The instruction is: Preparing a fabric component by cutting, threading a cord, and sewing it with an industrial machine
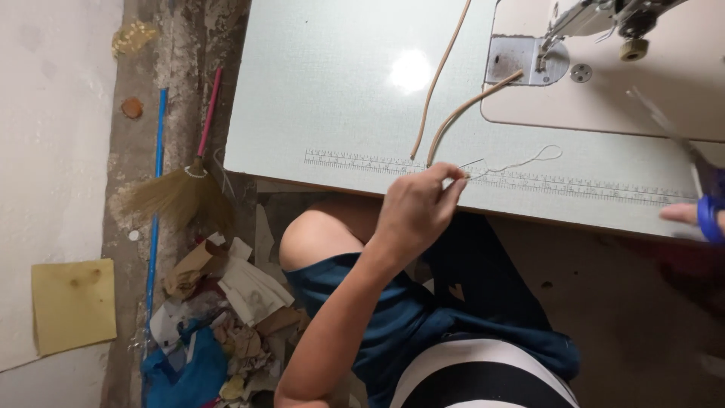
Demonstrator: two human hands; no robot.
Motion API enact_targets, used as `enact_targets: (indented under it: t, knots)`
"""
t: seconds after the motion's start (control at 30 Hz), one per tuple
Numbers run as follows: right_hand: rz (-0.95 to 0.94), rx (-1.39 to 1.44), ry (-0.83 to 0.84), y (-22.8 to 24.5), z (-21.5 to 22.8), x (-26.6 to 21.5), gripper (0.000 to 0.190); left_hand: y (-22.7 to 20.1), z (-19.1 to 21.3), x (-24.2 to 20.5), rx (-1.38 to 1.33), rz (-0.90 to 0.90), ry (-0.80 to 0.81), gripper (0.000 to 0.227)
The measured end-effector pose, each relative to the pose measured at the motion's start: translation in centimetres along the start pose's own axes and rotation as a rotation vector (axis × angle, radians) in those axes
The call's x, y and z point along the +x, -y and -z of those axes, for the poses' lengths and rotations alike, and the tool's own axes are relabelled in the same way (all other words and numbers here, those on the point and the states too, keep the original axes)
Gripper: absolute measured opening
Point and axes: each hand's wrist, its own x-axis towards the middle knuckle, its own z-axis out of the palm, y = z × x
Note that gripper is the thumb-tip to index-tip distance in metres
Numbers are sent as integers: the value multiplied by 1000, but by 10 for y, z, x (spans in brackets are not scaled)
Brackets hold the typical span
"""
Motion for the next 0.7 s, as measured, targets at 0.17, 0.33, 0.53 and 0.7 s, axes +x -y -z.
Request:
enact_targets:
  t: [0.17, 0.33, 0.53, 0.7]
  knots:
    - [122, -59, -94, -28, 17, 25, 46, 0, -33, 34, 246, 132, 193, 28]
    - [225, -98, -167, 2, 12, 27, 52, -4, -43, 27, 374, 81, 194, 22]
    - [631, 86, -49, 148, -26, 16, 55, -32, -41, 13, 240, 1, 204, 22]
    - [536, 318, -83, 144, -17, -6, 15, -58, -28, 13, -257, 45, 287, 16]
